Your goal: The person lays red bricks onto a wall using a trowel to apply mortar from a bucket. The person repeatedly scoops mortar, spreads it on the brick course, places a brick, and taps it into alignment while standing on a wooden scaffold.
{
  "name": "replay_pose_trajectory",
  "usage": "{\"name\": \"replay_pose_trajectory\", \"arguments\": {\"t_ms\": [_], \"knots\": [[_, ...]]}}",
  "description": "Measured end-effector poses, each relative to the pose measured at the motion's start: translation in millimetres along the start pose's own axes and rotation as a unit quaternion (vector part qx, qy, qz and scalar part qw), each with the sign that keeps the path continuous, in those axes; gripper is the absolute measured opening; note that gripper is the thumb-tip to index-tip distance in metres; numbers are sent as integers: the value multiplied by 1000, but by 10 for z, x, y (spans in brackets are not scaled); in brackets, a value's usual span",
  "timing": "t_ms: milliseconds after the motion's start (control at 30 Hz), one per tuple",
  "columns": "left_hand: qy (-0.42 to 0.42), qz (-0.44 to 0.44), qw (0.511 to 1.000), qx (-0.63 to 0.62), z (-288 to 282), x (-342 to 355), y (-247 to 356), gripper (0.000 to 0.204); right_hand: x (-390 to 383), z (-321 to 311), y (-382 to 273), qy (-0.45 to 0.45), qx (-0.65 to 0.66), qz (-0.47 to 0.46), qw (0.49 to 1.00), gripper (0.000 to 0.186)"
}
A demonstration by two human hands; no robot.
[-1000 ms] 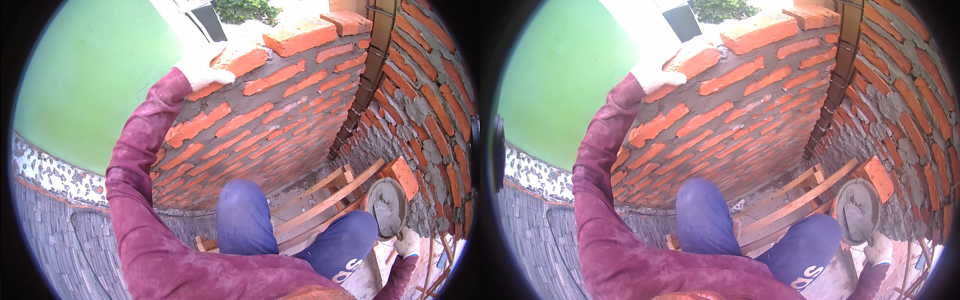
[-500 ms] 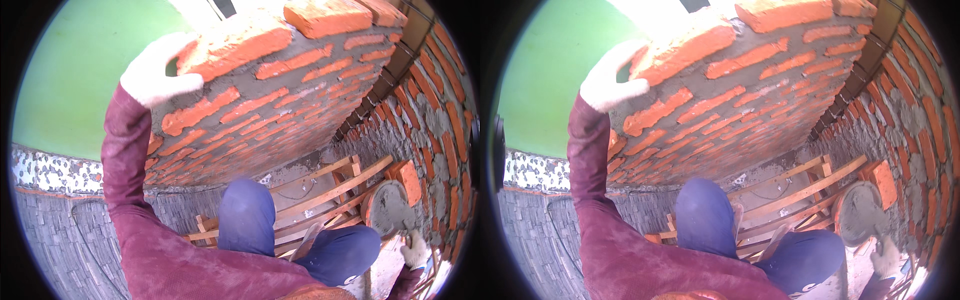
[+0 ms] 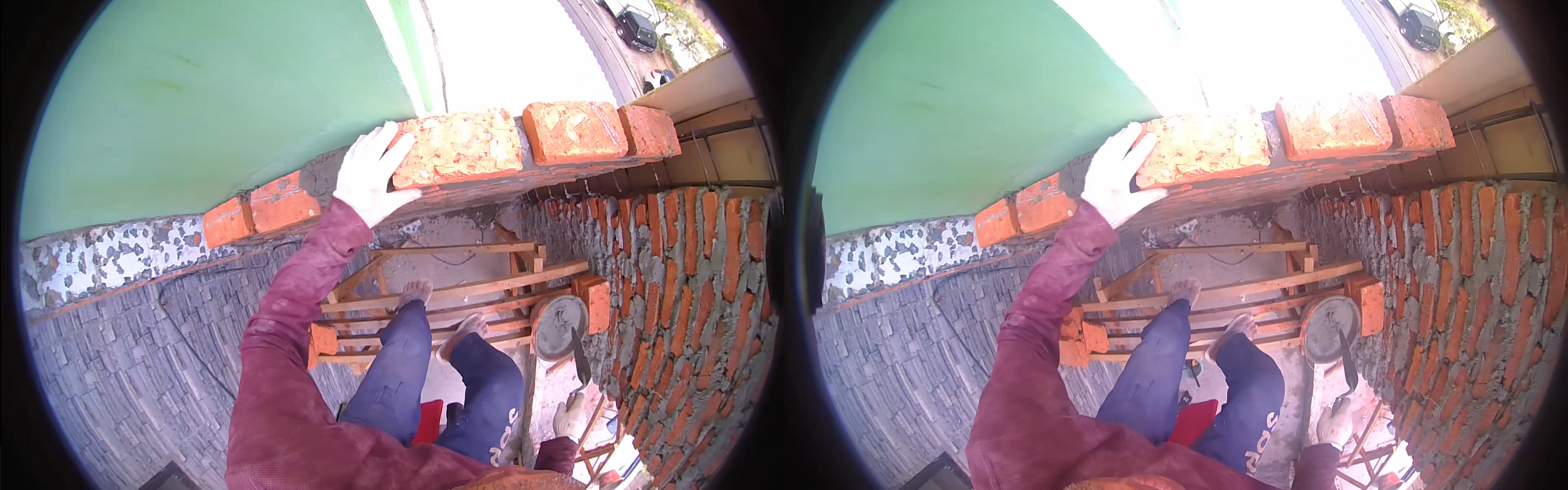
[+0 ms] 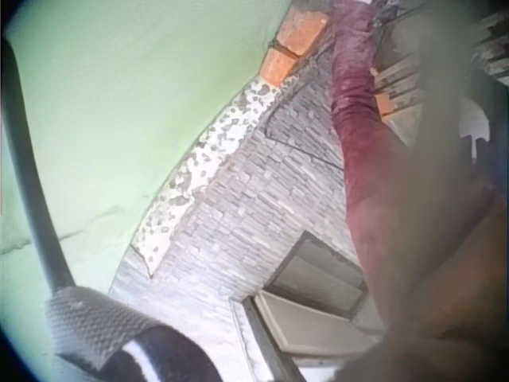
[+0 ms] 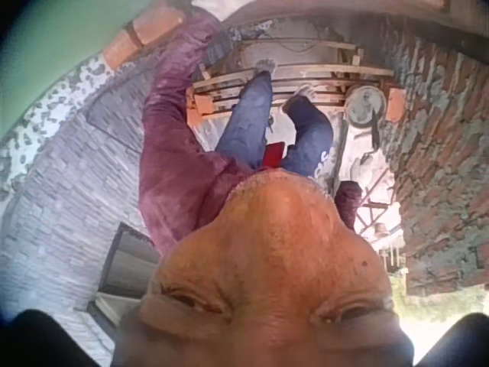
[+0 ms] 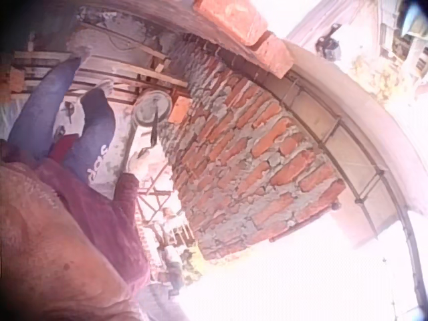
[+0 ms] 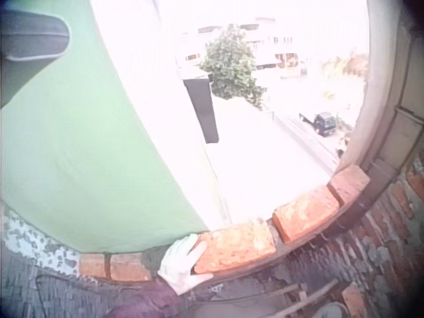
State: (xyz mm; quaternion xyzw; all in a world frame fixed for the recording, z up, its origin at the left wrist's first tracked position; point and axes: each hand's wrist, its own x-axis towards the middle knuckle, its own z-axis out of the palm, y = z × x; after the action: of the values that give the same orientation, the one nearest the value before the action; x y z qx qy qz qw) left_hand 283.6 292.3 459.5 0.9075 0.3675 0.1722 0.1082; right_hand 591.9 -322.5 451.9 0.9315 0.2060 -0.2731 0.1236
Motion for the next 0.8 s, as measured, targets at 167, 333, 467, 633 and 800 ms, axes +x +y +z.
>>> {"name": "replay_pose_trajectory", "arguments": {"t_ms": [167,333,467,633,800], "knots": [[-19,-19,1000,13,-45,94,38,98,-298,-884,-552,-42,63,-67,995,45],[2,34,999,24,-126,46,26,84,-311,-1886,-1853,127,172,-346,914,46],[13,78,996,31,-136,-81,-63,67,-93,-2495,-3027,158,194,-514,820,51],[8,79,997,20,-129,-38,-58,66,355,-2779,-3945,203,108,-592,773,41],[14,72,997,25,-123,-160,-40,66,417,-2828,-4318,157,87,-613,769,52]]}}
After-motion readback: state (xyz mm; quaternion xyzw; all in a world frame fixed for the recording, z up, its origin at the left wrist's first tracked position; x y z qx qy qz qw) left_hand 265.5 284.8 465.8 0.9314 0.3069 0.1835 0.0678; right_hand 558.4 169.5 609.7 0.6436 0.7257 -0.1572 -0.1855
